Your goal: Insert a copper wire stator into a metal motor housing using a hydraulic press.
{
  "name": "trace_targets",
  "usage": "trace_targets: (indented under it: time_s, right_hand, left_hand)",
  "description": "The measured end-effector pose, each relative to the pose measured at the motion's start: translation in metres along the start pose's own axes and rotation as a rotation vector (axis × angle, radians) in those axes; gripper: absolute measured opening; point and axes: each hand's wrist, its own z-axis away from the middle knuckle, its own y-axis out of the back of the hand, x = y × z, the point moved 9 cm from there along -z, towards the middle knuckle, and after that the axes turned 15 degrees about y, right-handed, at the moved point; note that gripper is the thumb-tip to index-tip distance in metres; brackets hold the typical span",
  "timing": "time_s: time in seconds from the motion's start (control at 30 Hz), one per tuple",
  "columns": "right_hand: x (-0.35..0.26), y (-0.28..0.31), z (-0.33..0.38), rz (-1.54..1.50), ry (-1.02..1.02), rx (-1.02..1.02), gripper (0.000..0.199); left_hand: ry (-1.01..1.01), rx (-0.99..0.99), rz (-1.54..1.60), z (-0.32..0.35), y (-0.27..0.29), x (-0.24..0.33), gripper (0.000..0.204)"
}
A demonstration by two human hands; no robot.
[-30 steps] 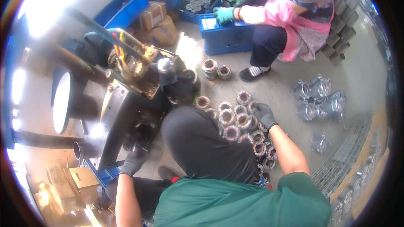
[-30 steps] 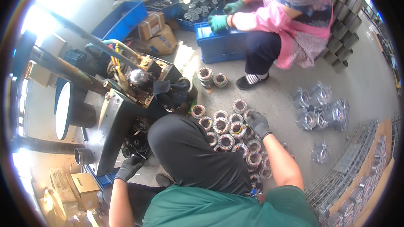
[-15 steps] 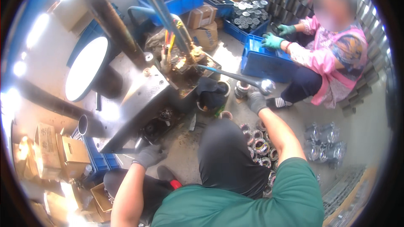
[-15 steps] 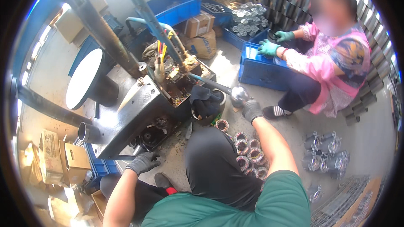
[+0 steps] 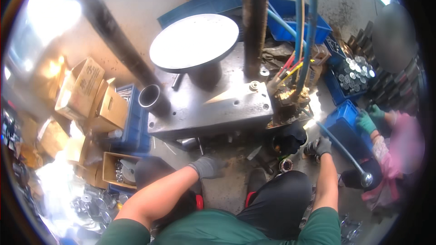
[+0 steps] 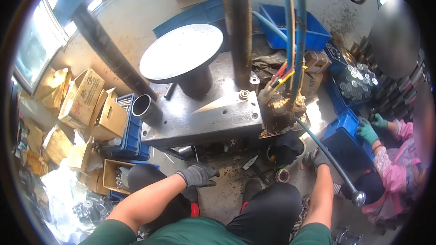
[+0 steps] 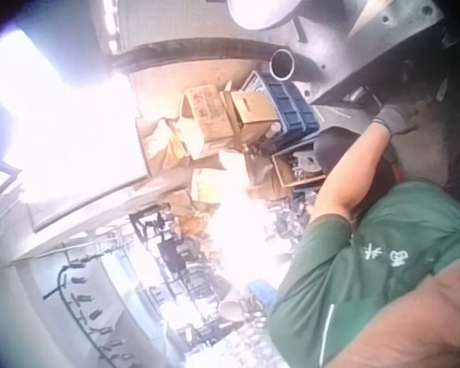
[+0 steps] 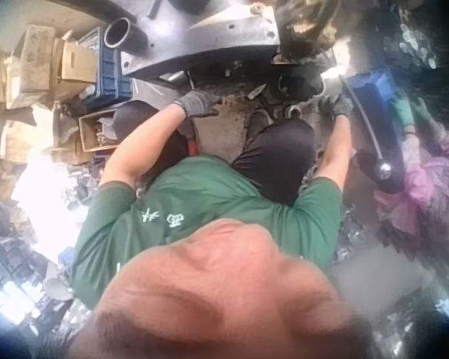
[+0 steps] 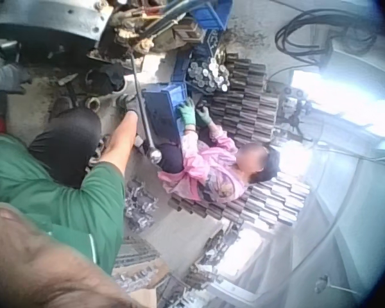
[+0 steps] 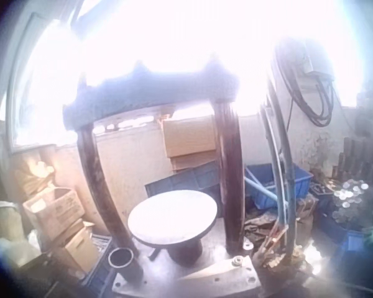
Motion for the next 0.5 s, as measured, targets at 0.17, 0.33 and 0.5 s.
trace_targets:
  time_s: [0.17,0.33,0.5]
  right_hand:
    - [-0.043,0.017,0.026,0.042,0.041,-0.114,0.033]
    - [-0.172,0.145,0.005,-0.073,0.316,-0.264,0.037]
    - [-0.263,0.272,-0.036,-0.174,0.384,-0.192,0.039]
  left_hand:
    - [-0.075,0.02,-0.125,0.016,0.038,0.039,0.054]
    - [-0.2,0.195,0.108,0.062,0.11,0.061,0.05]
    - [-0.381,0.251,0.613,0.072,0.185,0.075,0.051]
